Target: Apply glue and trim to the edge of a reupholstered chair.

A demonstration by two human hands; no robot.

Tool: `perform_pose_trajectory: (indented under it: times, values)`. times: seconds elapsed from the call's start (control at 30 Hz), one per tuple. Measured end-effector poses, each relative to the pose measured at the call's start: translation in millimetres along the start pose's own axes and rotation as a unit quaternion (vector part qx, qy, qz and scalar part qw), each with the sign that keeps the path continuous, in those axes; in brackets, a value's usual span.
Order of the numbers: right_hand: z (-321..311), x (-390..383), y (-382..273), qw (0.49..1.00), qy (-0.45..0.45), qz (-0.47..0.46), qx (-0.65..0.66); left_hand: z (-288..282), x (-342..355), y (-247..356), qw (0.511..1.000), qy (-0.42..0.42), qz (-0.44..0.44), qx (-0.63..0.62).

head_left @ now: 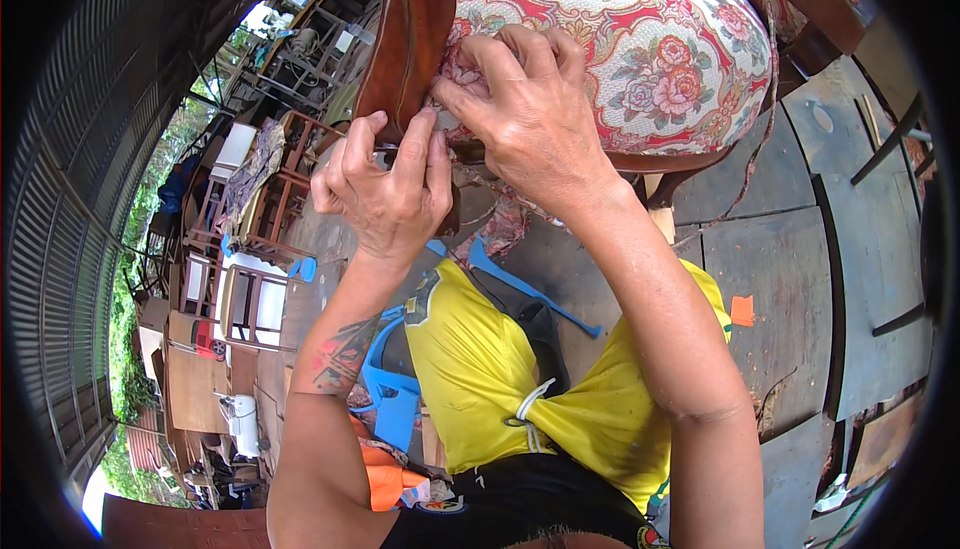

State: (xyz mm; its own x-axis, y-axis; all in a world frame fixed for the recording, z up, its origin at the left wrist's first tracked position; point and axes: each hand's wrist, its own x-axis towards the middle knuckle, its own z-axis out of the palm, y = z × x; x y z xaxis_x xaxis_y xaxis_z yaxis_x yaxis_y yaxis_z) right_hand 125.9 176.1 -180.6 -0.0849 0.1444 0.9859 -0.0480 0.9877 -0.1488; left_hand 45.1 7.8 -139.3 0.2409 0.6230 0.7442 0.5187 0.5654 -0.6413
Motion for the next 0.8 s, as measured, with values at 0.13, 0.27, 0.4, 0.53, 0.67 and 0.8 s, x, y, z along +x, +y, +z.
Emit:
perform_pose_trajectory:
  times: [0.13, 0.27, 0.4, 0.53, 0.67, 0.8]
  values:
    - [0.5, -1.3, 0.1, 1.0, -0.006, 0.005, 0.007, -2.9, 0.8, -1.7, 0.999, -0.022, 0.031, 0.018]
    - [1.8, -2.5, 0.8, 1.0, 0.007, 0.005, 0.001, -5.0, 2.3, -0.6, 0.999, -0.033, 0.036, 0.011]
    - [2.8, -1.8, -1.1, 1.0, 0.016, 0.011, 0.014, -6.0, 3.9, 0.7, 0.998, -0.039, 0.038, 0.012]
    - [-1.7, -2.7, 4.7, 0.998, 0.009, 0.011, 0.062, -5.8, 4.7, 1.1, 0.999, -0.04, 0.036, 0.008]
    - [-9.4, -6.6, 13.8, 0.994, 0.026, 0.058, 0.085, -5.3, 5.0, 0.6, 0.999, -0.035, 0.038, 0.002]
    - [-10.0, -7.5, 11.9, 0.996, 0.048, 0.058, 0.057, -6.6, 5.5, -0.4, 0.998, -0.04, 0.041, 0.008]
